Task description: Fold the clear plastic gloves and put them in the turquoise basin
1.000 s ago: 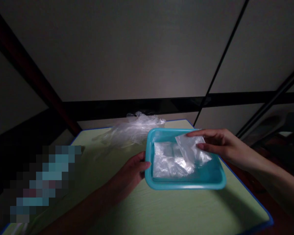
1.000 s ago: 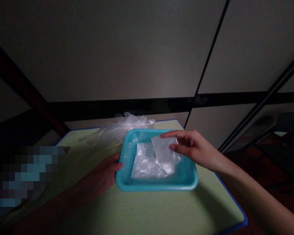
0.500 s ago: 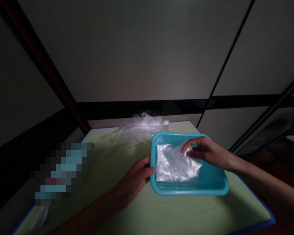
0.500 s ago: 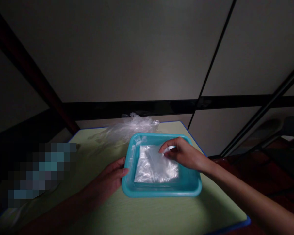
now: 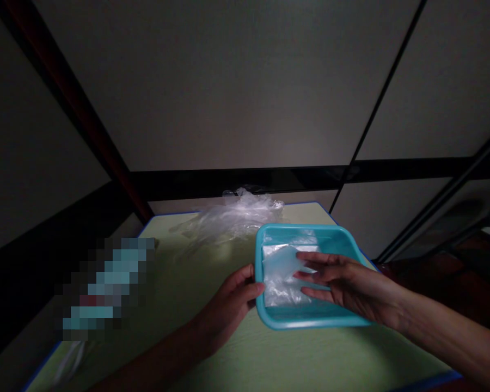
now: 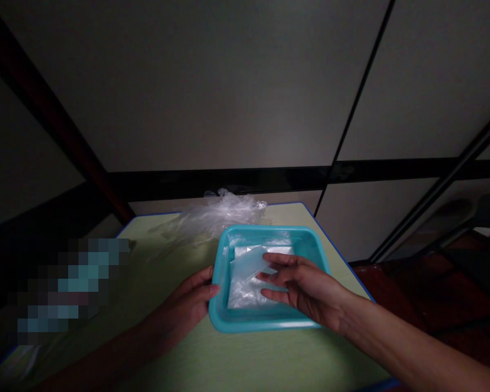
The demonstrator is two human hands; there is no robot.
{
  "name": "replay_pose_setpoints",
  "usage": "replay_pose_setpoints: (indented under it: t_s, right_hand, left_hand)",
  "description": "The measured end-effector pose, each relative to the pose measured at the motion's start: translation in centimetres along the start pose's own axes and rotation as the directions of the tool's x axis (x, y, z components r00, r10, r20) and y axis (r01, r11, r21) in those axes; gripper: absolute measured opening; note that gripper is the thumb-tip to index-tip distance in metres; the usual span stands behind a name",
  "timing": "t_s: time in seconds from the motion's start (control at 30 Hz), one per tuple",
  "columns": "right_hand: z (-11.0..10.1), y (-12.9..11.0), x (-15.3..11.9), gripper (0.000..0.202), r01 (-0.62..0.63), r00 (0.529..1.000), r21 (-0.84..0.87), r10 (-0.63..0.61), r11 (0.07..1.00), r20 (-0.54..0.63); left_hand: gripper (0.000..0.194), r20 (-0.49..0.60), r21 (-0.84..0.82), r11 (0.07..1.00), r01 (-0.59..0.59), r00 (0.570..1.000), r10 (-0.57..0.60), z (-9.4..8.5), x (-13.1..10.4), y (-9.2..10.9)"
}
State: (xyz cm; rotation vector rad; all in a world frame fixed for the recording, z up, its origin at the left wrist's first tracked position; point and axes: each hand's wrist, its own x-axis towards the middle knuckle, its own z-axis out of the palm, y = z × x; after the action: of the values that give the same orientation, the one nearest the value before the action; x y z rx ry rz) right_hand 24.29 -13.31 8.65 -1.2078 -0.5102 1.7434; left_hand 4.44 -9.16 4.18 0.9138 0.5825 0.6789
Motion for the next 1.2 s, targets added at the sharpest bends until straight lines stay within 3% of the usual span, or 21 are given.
replay_pose_setpoints:
  t_s: [0.17, 0.5, 0.9, 1.2]
  right_hand:
    - [1.4, 0.7, -0.4, 0.053, -0.023, 0.998, 0.134, 0.030, 0.991, -0.050]
    - [2.6, 1.2, 0.5, 0.055, 0.036, 0.998, 0.244, -0.022, 0.969, -0.061]
    - [1.9, 0.9, 0.7, 0.058, -0.110, 0.994, 0.165, 0.109, 0.980, 0.018]
    - [0.1, -0.5, -0.2, 0.055, -0.164, 0.968, -0.039, 0.169, 0.986, 0.184]
  left_hand:
    - [0.013, 0.014, -0.008, 1.000, 0.000, 1.000, 0.000, -0.3, 0.1, -0.5]
    - [0.015, 0.026, -0.029, 1.000, 0.010, 1.000, -0.009, -0.1, 0.0, -0.2]
    - [0.022, 0.051, -0.055, 0.998, 0.003, 0.999, 0.000, -0.3, -0.1, -0.3]
    - [0.020, 0.029, -0.053, 0.998, 0.021, 0.999, -0.020, -0.3, -0.3, 0.0]
